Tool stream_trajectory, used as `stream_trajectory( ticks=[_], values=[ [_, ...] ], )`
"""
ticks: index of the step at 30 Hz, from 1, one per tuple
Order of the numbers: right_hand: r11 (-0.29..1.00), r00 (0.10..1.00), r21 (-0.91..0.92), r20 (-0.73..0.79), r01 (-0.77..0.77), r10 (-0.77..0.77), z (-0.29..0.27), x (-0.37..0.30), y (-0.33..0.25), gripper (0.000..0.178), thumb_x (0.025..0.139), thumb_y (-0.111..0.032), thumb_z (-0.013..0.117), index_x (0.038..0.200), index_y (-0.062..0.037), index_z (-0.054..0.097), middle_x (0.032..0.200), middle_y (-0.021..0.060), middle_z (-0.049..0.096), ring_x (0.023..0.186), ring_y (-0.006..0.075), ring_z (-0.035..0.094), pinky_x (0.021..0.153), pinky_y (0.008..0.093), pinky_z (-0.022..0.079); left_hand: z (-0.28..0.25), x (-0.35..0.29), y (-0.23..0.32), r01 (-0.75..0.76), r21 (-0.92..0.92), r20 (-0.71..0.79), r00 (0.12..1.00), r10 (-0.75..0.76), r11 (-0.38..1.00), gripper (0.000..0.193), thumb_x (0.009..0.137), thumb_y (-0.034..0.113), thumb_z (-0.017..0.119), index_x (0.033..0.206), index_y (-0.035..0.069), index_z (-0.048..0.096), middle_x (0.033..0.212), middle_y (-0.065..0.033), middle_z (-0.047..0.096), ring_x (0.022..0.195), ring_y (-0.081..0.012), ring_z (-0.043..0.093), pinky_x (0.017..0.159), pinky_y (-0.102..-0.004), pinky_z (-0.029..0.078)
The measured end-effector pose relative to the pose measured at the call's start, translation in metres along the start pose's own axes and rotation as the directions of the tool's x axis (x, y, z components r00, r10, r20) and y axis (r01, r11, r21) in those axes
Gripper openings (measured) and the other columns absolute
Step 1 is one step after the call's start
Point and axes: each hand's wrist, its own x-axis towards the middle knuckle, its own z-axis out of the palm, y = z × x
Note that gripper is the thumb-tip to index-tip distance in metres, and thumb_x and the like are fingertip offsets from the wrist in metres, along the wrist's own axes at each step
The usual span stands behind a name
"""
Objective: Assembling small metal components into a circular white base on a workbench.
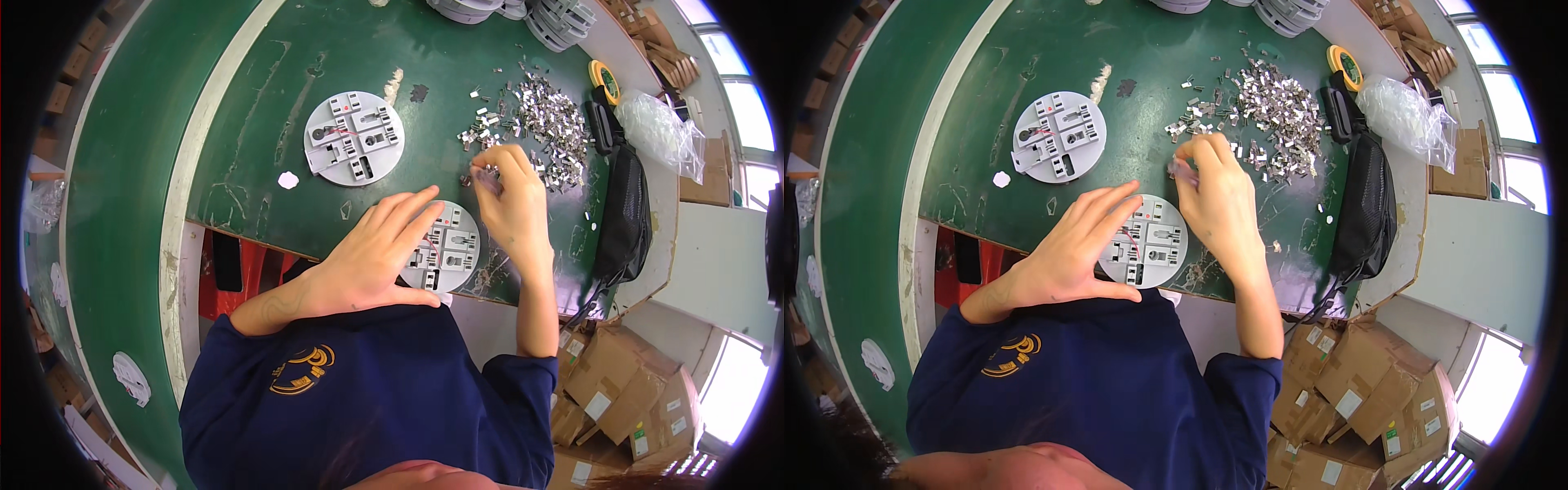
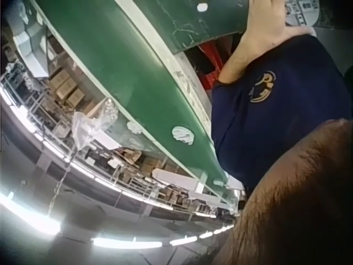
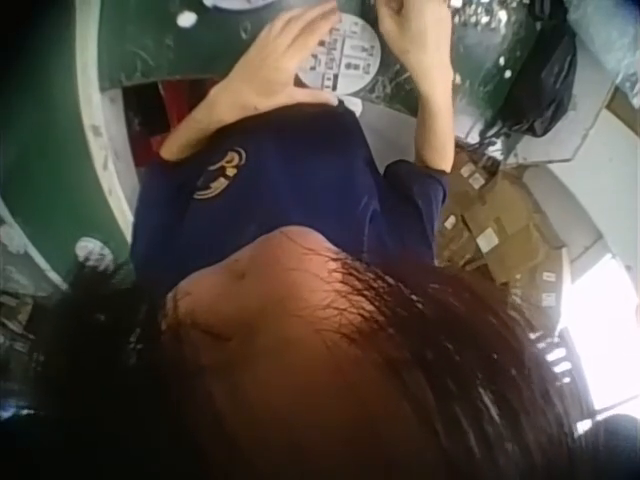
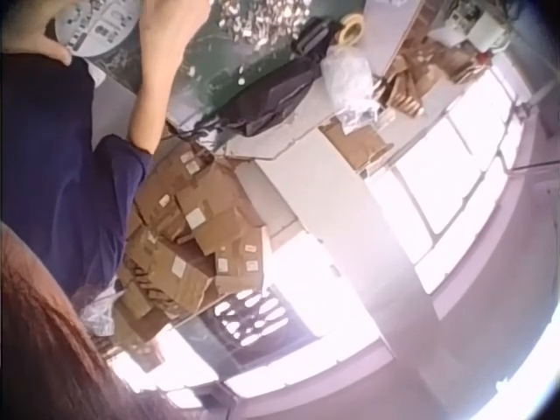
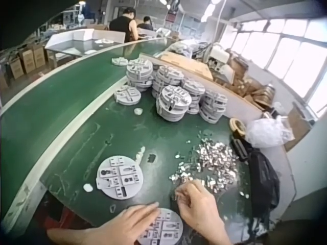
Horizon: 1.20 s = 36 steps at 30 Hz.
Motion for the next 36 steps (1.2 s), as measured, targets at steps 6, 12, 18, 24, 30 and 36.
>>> stream_trajectory(
  ticks=[6, 12, 18, 24, 30, 36],
  values=[
    [0.928, 0.969, 0.283, 0.12, -0.242, 0.216, -0.024, -0.037, -0.035, 0.017, 0.086, 0.005, 0.067, 0.101, -0.0013, 0.071, 0.089, 0.0042, 0.064, 0.062, 0.0087, 0.049, 0.058, 0.023, 0.04, 0.003, -0.001, -0.005, -0.066, -0.077, -0.114, 0.992, 0.057, 0.995, 0.044, 0.075, 0.014, 0.082, 0.116, 0.004, 0.066, 0.138, -0.011, 0.053, 0.115, -0.0323, 0.048, 0.099, -0.0403, 0.044],
    [0.925, 0.987, 0.376, 0.162, -0.064, 0.002, -0.02, -0.062, -0.026, 0.02, 0.084, 0.005, 0.069, 0.102, -0.0038, 0.073, 0.093, 0.0033, 0.065, 0.06, 0.0061, 0.049, 0.051, 0.0227, 0.038, 0.004, 0.002, -0.003, -0.067, -0.086, -0.132, 0.99, 0.056, 0.994, 0.02, 0.077, 0.004, 0.078, 0.097, 0.006, 0.071, 0.129, -0.0068, 0.059, 0.107, -0.0289, 0.05, 0.091, -0.0374, 0.047],
    [0.914, 0.986, 0.391, 0.162, -0.11, 0.049, -0.021, -0.068, -0.026, 0.021, 0.077, 0.009, 0.073, 0.095, -0.0012, 0.074, 0.094, 0.0048, 0.07, 0.053, 0.0021, 0.04, 0.052, 0.0208, 0.034, -0.006, 0.005, -0.001, -0.115, 0.016, -0.05, 0.992, 0.116, 0.993, 0.021, 0.078, 0.007, 0.078, 0.097, 0.005, 0.07, 0.127, -0.0076, 0.059, 0.104, -0.0291, 0.051, 0.087, -0.0367, 0.049],
    [0.905, 0.997, 0.419, 0.059, -0.075, 0.055, -0.013, -0.074, -0.024, 0.019, 0.074, 0.008, 0.077, 0.09, -0.0013, 0.075, 0.091, 0.0051, 0.072, 0.05, 0.0007, 0.038, 0.047, 0.0194, 0.03, -0.002, 0.007, 0.001, -0.138, 0.068, -0.095, 0.985, 0.144, 0.988, 0.021, 0.077, 0.005, 0.08, 0.093, 0.002, 0.067, 0.123, -0.008, 0.061, 0.099, -0.0277, 0.054, 0.081, -0.035, 0.05],
    [0.923, 0.997, 0.376, 0.027, -0.079, 0.074, -0.005, -0.076, -0.028, 0.017, 0.076, 0.002, 0.079, 0.091, -0.0043, 0.076, 0.089, 0.0051, 0.074, 0.055, 0.0044, 0.052, 0.045, 0.0211, 0.036, 0.007, 0.003, -0.003, -0.103, -0.005, -0.212, 0.972, 0.099, 0.995, 0.022, 0.074, 0.002, 0.081, 0.09, 0.002, 0.065, 0.119, -0.0078, 0.062, 0.097, -0.0261, 0.056, 0.076, -0.0333, 0.051],
    [0.924, 0.998, 0.381, -0.028, -0.04, 0.055, -0.001, -0.076, -0.028, 0.016, 0.077, 0.002, 0.08, 0.091, -0.0031, 0.076, 0.089, 0.0064, 0.074, 0.057, 0.0055, 0.056, 0.045, 0.0209, 0.039, 0.008, 0.004, -0.003, -0.102, -0.009, -0.217, 0.971, 0.098, 0.995, 0.022, 0.074, 0.001, 0.08, 0.09, 0.002, 0.065, 0.118, -0.0075, 0.063, 0.099, -0.0263, 0.056, 0.076, -0.0334, 0.051]
  ],
)
